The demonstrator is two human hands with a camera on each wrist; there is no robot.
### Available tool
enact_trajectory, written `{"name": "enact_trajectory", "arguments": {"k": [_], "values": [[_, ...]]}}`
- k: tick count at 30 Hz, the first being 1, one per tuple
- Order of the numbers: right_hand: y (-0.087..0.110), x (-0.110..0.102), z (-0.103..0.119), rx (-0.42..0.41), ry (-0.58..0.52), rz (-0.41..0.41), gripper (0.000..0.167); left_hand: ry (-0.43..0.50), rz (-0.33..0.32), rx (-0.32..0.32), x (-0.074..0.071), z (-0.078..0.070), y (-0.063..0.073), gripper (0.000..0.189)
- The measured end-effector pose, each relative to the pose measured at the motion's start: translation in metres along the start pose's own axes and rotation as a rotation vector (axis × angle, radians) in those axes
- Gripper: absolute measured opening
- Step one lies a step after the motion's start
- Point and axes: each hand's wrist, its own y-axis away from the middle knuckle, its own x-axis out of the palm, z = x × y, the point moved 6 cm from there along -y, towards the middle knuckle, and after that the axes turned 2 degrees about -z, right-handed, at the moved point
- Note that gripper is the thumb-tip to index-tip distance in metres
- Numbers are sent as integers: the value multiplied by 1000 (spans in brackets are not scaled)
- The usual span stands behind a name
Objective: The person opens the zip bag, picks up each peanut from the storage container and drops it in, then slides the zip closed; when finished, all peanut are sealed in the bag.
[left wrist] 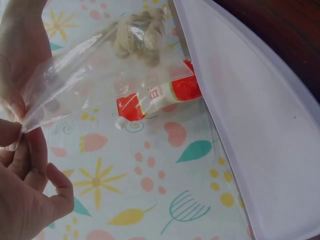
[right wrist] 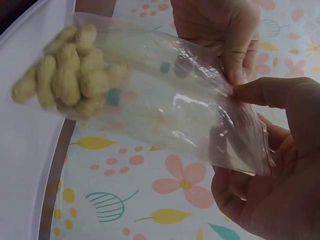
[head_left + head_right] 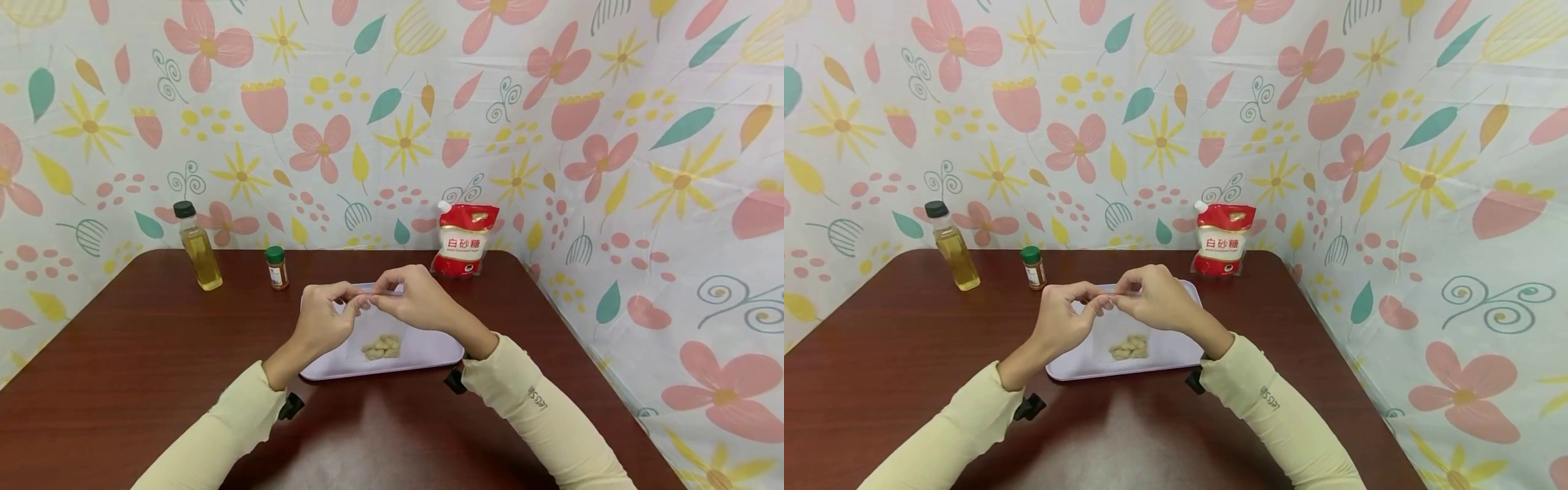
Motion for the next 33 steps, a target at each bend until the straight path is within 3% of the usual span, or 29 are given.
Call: {"name": "enact_trajectory", "arguments": {"k": [5, 16, 33], "values": [[2, 2, -1, 5, 20, -5, 8, 12, -8, 5, -1, 0, 1, 19], [11, -2, 2, -71, 146, -49, 7, 12, -39, -61, -8, 1, 2, 27], [35, -20, -11, -68, 121, -103, 6, 6, -48, -139, -22, 8, 5, 31]]}}
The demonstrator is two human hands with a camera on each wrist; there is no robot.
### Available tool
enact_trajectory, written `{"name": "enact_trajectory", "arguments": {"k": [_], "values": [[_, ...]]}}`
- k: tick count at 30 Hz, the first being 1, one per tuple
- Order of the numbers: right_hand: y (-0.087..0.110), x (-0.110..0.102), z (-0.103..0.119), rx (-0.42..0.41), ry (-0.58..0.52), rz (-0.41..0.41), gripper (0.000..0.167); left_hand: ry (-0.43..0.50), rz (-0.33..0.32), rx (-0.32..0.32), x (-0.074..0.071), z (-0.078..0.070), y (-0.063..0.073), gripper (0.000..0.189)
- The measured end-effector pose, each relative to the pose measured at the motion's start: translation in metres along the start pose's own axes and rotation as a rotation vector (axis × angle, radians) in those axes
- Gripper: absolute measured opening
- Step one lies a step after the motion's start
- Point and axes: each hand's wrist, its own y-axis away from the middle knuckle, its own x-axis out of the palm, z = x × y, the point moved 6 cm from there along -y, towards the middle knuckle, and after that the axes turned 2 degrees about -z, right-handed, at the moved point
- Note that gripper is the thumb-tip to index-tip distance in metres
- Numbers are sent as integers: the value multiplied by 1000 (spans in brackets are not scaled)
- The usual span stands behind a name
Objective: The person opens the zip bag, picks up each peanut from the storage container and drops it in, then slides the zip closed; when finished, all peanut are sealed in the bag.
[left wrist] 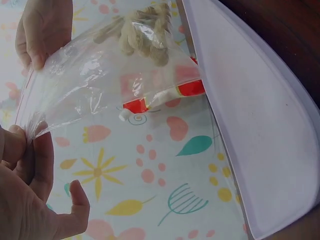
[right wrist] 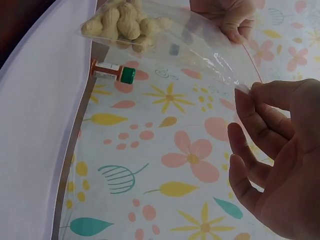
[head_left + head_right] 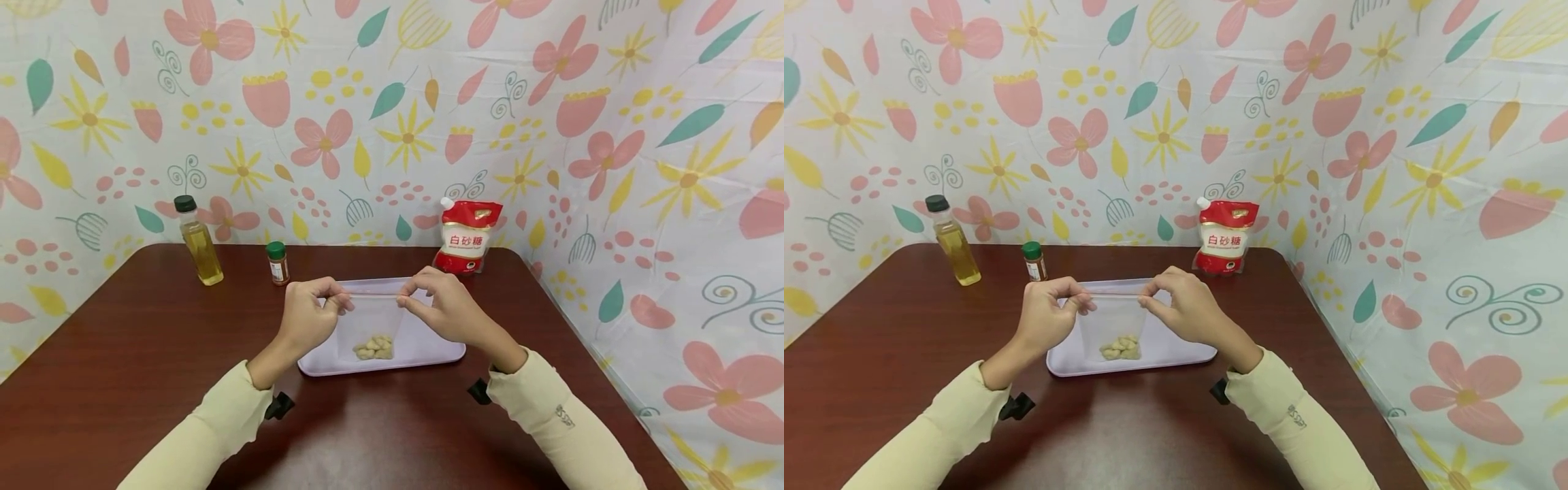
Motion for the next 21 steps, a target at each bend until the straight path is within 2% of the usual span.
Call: {"name": "enact_trajectory", "arguments": {"k": [6, 10, 14, 17, 21], "values": [[-4, 0, 5, -55, 3, -51, 4, -3, -12, -7, -11, -1, -2, 31], [-12, 9, 13, -89, -33, -70, 5, -25, -11, -32, -26, -2, -1, 28], [-22, 23, 27, -129, -66, -93, 6, -72, 8, -44, -50, -3, 3, 23], [-29, 38, 38, -157, -61, -93, 5, -148, 27, -35, -72, 0, 9, 18], [-36, 65, 50, -146, -43, -31, 7, -247, 36, -35, -100, 2, 18, 15]]}}
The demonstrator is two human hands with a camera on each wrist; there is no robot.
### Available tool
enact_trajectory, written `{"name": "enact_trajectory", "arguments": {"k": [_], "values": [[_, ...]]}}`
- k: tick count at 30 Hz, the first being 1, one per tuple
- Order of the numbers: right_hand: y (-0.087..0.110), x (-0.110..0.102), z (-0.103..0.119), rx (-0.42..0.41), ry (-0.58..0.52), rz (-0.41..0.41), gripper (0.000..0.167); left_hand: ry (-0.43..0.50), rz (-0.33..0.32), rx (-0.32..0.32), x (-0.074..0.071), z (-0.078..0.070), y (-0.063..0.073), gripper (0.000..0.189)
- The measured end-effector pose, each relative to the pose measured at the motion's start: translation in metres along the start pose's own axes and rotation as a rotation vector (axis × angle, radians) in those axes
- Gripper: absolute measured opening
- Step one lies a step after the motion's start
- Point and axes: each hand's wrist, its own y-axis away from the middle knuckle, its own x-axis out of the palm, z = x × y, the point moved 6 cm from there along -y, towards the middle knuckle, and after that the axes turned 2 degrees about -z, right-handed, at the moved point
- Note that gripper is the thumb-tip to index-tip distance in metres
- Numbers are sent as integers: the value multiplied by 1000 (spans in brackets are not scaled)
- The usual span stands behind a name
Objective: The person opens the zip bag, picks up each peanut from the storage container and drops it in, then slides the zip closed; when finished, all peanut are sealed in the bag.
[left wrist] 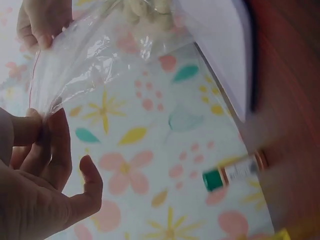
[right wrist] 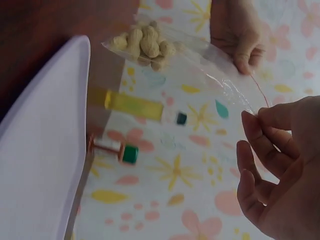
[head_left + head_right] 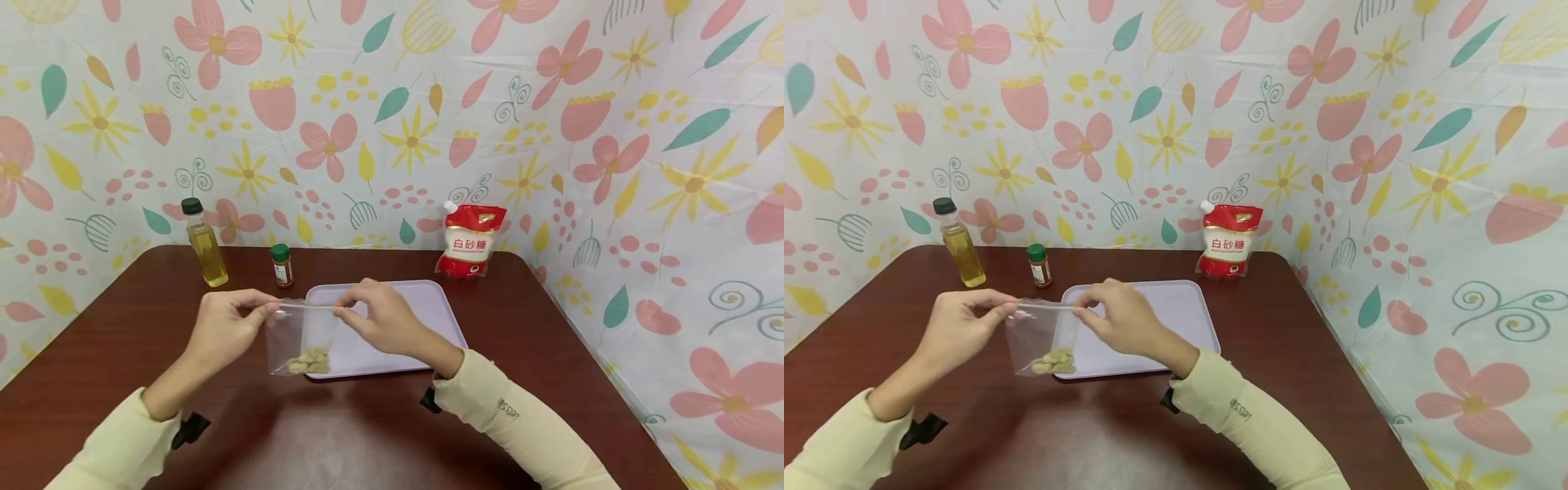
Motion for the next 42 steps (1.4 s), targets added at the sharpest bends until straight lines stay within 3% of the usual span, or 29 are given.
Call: {"name": "enact_trajectory", "arguments": {"k": [3, 5, 11, 14, 19, 21, 27, 33, 36, 42], "values": [[-7, 19, 2, 48, -43, 76, 7, -35, 35, -18, -16, 6, 4, 13], [-11, 30, 4, 74, -93, 140, 7, -44, 102, -46, -24, 11, 5, 10], [-22, 66, 0, 158, -233, 351, 9, 71, 471, -175, -42, 40, 12, 10], [-30, 83, -15, 250, -284, 393, 11, 166, 583, -303, -37, 67, 12, 15], [-45, 111, -54, 445, -326, 369, 15, 114, 588, -511, -14, 114, 4, 30], [-49, 122, -69, 503, -310, 356, 15, 51, 577, -548, -6, 130, 2, 32], [-52, 148, -98, 595, -194, 380, 18, 2, 584, -636, 16, 170, 0, 32], [-41, 125, -109, 636, -140, 370, 40, -184, 637, -567, 28, 180, -1, 29], [-33, 103, -111, 578, -128, 326, 41, -279, 661, -522, 30, 177, -2, 33], [-14, 55, -115, 457, -108, 177, 38, -398, 675, -498, 34, 162, -10, 44]]}}
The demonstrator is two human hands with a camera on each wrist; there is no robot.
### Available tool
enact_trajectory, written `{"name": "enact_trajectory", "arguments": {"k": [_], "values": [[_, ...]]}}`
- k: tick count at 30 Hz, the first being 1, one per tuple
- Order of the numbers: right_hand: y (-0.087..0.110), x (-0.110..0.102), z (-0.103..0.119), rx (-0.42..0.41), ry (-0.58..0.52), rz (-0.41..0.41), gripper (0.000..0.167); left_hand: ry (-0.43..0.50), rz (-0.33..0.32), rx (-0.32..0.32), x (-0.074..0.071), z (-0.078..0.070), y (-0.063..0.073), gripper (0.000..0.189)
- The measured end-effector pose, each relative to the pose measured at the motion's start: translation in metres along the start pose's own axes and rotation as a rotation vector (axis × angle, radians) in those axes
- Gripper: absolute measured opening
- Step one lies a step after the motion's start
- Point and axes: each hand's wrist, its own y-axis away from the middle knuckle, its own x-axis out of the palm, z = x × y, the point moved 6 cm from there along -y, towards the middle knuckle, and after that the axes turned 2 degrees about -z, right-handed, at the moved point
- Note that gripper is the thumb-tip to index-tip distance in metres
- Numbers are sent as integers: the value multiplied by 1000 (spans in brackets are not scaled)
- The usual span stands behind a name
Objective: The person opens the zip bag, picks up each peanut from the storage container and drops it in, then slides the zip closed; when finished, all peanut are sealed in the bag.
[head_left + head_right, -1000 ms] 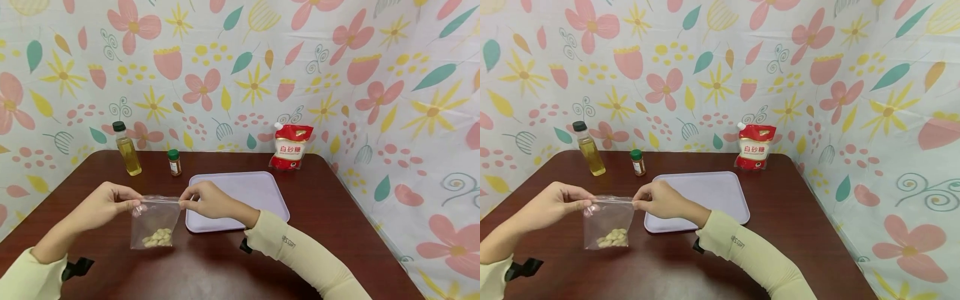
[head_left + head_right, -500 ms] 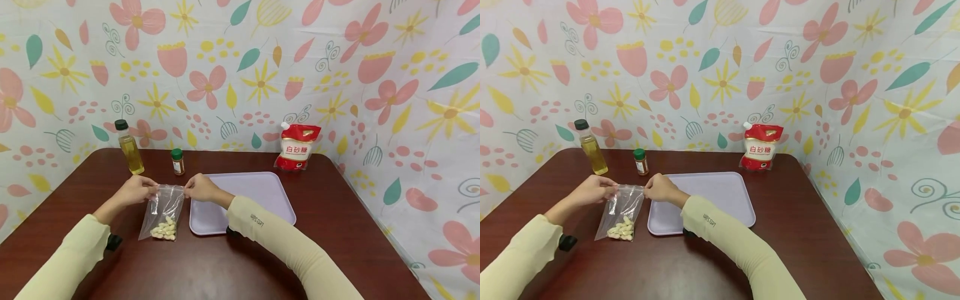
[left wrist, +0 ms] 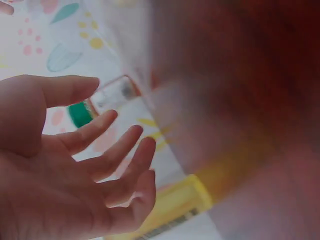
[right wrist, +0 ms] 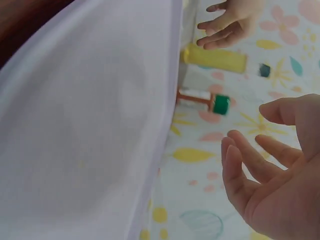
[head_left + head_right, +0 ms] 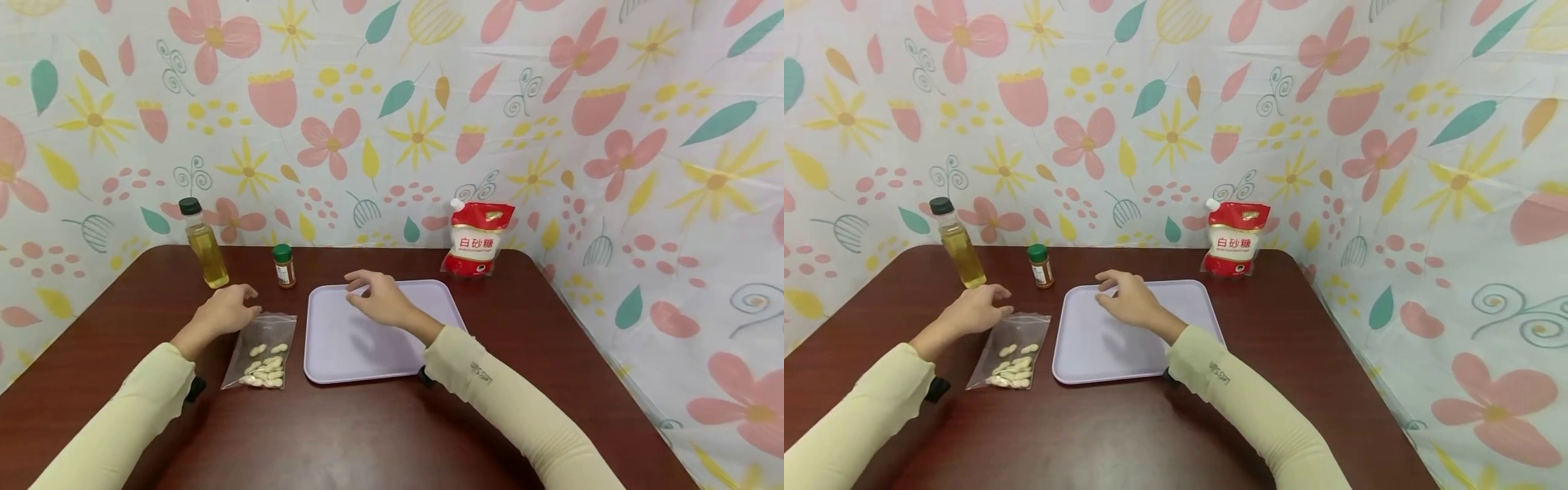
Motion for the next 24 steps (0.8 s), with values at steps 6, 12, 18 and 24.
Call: {"name": "enact_trajectory", "arguments": {"k": [6, 12, 18, 24], "values": [[16, -29, 1, -52, -15, -71, 37, -60, -87, 33, -4, -17, 0, 27], [27, -41, 2, -40, -29, -72, 33, -84, -76, 36, 6, -9, -3, 19], [34, -50, -5, -35, -21, -85, 29, -79, -22, 43, 15, -6, -6, 20], [40, -57, -10, -18, -20, -89, 23, -96, 12, 50, 21, -9, -8, 13]]}}
